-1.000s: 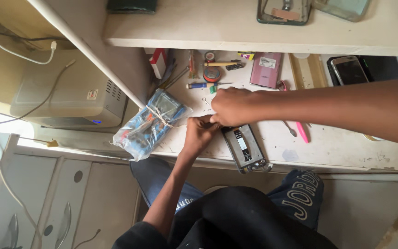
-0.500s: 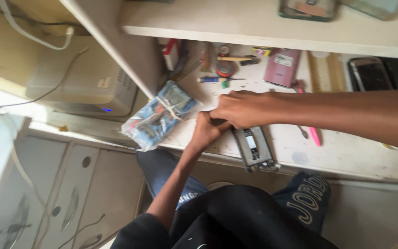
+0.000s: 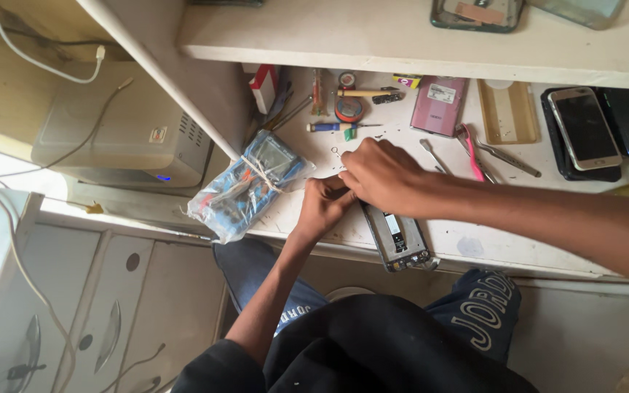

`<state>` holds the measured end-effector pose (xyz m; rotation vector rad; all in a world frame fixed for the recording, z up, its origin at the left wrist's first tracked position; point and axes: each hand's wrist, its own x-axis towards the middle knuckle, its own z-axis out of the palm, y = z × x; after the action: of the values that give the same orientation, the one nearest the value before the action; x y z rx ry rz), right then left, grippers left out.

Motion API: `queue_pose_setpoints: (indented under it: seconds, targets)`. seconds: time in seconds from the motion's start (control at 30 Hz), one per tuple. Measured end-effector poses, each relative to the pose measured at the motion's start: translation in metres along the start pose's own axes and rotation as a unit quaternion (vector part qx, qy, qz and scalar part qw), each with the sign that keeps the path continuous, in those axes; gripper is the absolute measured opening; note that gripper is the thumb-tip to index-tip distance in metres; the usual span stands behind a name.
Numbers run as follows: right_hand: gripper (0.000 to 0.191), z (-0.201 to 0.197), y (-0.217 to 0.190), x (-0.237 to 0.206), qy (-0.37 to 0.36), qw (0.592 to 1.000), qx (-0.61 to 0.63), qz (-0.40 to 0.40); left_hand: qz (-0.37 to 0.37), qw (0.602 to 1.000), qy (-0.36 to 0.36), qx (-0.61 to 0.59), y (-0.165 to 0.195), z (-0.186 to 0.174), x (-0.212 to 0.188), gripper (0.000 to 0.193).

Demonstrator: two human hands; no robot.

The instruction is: The person works at a cluttered repair bench on a disassembled smartphone, using a screwdriver to unscrew and remove small components from the phone body, handling the battery and internal parts, and lifting the separated back cover and frame by hand.

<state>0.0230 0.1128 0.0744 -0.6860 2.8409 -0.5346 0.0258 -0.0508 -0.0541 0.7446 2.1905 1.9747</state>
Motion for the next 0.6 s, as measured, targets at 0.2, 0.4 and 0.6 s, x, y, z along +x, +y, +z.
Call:
queue_pose_setpoints:
  seconds: [0.2, 0.4, 0.6]
  targets:
    - [0.012, 0.005, -0.002, -0.015, 0.017, 0.996, 0.078, -0.029, 0.009, 1.0, -0.004, 0.018, 0.0, 0.001, 0.0, 0.014]
    - [0.025, 0.005, 0.005, -0.022, 0.009, 0.995, 0.033, -0.093, 0.065, 0.994, 0.009, 0.086, 0.008, 0.001, 0.001, 0.019]
    - [0.025, 0.002, 0.008, 0.001, -0.023, 0.997, -0.003, -0.074, 0.01, 0.999, -0.009, 0.051, 0.003, -0.004, 0.0, 0.016]
